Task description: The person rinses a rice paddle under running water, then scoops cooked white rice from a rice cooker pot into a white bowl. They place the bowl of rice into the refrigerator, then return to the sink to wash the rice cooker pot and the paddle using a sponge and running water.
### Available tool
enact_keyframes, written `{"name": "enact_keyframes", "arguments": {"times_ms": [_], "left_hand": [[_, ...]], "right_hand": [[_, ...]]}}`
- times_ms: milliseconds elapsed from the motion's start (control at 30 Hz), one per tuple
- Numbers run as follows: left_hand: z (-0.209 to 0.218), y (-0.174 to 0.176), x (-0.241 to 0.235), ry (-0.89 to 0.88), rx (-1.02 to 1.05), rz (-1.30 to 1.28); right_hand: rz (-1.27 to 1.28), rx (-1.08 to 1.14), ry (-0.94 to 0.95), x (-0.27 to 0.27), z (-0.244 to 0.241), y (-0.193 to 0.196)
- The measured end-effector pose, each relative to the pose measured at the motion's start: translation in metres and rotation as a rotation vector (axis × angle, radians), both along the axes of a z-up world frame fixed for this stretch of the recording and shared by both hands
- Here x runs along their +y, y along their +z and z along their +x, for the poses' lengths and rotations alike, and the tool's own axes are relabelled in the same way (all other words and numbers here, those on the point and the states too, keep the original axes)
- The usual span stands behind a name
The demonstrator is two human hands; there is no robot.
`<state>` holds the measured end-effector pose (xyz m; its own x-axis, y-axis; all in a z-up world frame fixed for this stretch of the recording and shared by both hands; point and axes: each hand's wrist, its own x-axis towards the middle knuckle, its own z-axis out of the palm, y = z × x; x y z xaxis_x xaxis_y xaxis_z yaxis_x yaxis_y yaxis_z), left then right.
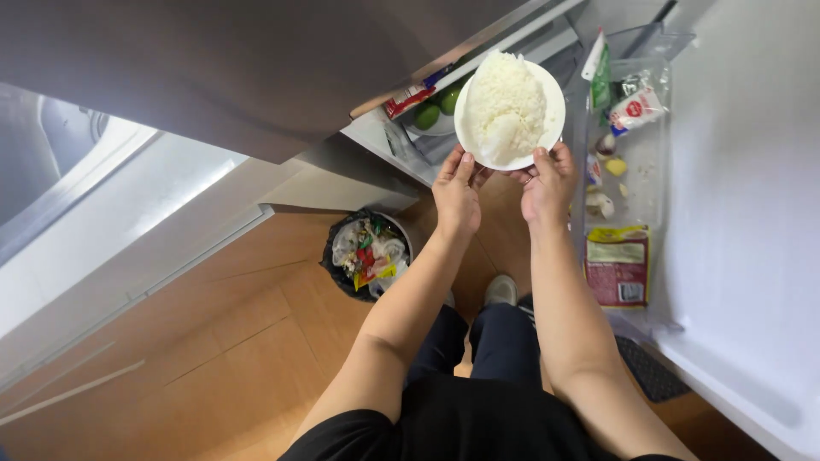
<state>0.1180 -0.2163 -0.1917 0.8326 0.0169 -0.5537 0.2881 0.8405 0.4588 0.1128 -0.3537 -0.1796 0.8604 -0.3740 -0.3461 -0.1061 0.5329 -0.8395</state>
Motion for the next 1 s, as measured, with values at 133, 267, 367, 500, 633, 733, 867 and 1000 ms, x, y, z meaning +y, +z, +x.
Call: {"name": "enact_keyframes", "arguments": {"times_ms": [133, 267, 367, 500, 633, 733, 867, 1000], "left_hand": [[0.016, -0.025, 0.001, -0.002, 0.053, 0.022], [0.029, -0.050, 0.000, 0.090, -0.005, 0.022], [0.033, -0.058, -0.003, 0.040, 0.002, 0.048], [0.046, -0.076, -0.021, 0.077, -0.087, 0.057], [0.051, -0.068, -0.027, 0.112, -0.092, 0.013], [0.055, -0.080, -0.032, 0.114, -0.096, 0.010], [0.061, -0.090, -0.035, 0.138, -0.114, 0.002], [0.068, -0.104, -0.035, 0.247, -0.175, 0.013]], "right_hand": [[-0.030, -0.092, -0.012, 0.000, 0.021, -0.049], [-0.059, -0.121, -0.026, 0.015, 0.039, -0.035], [-0.062, -0.107, 0.003, 0.006, 0.048, -0.056], [-0.104, -0.064, -0.027, -0.013, 0.065, -0.079], [-0.127, -0.093, 0.008, -0.014, 0.070, -0.070], [-0.157, -0.101, 0.034, -0.015, 0.074, -0.068], [-0.162, -0.115, 0.053, -0.011, 0.086, -0.074], [-0.151, -0.172, 0.100, -0.004, 0.097, -0.084]]}}
